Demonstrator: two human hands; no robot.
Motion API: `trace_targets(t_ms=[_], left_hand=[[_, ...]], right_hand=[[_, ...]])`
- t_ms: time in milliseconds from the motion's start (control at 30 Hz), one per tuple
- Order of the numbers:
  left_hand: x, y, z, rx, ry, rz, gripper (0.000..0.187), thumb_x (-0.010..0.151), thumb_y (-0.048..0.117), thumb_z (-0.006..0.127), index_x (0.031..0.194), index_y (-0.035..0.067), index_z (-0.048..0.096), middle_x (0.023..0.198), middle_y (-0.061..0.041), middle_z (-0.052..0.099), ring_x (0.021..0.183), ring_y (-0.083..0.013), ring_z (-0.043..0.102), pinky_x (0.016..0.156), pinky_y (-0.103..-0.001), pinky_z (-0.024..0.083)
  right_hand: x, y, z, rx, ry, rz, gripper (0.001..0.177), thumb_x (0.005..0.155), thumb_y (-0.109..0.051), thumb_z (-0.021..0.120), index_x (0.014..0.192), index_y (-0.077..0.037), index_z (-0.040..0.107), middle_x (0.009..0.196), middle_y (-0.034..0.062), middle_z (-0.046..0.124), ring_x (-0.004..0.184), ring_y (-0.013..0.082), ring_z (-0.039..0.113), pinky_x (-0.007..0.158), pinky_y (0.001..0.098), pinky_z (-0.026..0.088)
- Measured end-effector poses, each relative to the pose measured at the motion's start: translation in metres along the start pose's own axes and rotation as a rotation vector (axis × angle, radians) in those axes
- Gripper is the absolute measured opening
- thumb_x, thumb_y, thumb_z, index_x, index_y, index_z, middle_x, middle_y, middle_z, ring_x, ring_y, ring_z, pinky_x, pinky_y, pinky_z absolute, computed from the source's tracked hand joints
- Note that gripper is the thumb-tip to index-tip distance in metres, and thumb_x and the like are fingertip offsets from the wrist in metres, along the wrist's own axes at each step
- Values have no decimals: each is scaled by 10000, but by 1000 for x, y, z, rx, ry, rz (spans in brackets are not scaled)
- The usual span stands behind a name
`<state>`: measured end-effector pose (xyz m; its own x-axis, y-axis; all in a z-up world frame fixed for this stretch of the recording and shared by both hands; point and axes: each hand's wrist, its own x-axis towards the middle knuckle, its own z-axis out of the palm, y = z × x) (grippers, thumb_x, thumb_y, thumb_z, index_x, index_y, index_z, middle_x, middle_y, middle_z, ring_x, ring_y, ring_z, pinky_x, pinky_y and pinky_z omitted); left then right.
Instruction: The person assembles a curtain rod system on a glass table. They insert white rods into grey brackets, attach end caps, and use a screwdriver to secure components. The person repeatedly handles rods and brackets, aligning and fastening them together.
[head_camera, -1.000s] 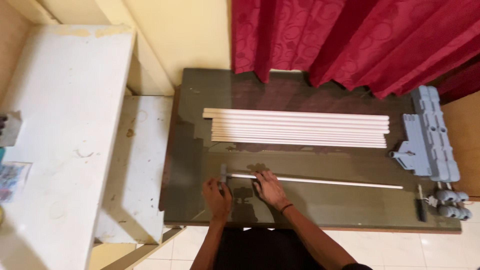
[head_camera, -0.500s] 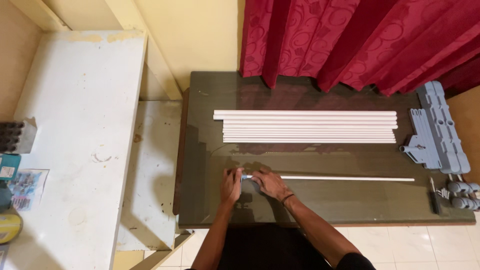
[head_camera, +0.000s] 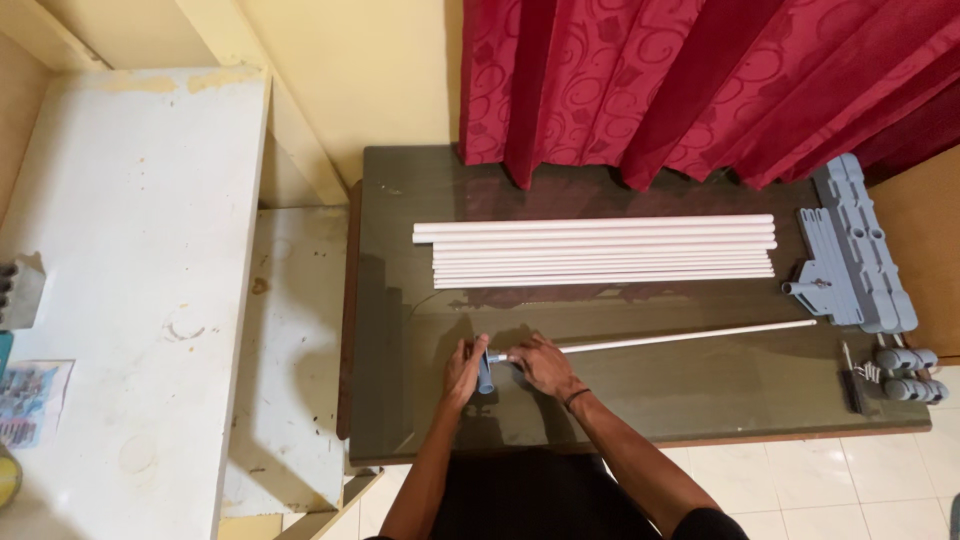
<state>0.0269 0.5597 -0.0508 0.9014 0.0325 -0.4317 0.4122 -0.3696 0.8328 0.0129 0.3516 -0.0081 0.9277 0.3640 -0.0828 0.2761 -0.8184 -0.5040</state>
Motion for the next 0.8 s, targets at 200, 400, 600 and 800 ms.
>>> trace_targets(t_ms=[200,400,600,800], left_hand=[[-1,2,18,-259,-11,-178,518,845,506,706,1163,102,643,928,-72,658,748,-263,622,688,-503,525],[22,-20,31,-166,167,80,478,895,421,741,1137,9,743,1007,-131,775,898,-210,710,846,-366,531],[30,-16,24,-239,152,-7,421,878,362,728,1087,-1,776,991,-138,795,900,-237,725,837,-366,534],[-35,39,44,181,673,294,381,905,199,671,1191,-45,603,1168,-269,579,1084,-436,571,919,-511,465]], right_hand=[[1,2,-2,87,32,160,185,944,-175,639,1059,-146,780,1069,187,606,998,372,601,872,461,514],[-7,-2,-10,10,175,126,244,928,-155,674,1163,-104,715,1075,202,600,1028,414,595,900,490,510],[-55,-1,-26,63,420,258,400,822,-64,676,1222,-89,675,1239,212,578,1131,431,572,953,484,507],[-117,25,-44,181,438,395,394,829,-45,667,1214,-122,685,1259,182,583,1099,404,619,894,452,560]])
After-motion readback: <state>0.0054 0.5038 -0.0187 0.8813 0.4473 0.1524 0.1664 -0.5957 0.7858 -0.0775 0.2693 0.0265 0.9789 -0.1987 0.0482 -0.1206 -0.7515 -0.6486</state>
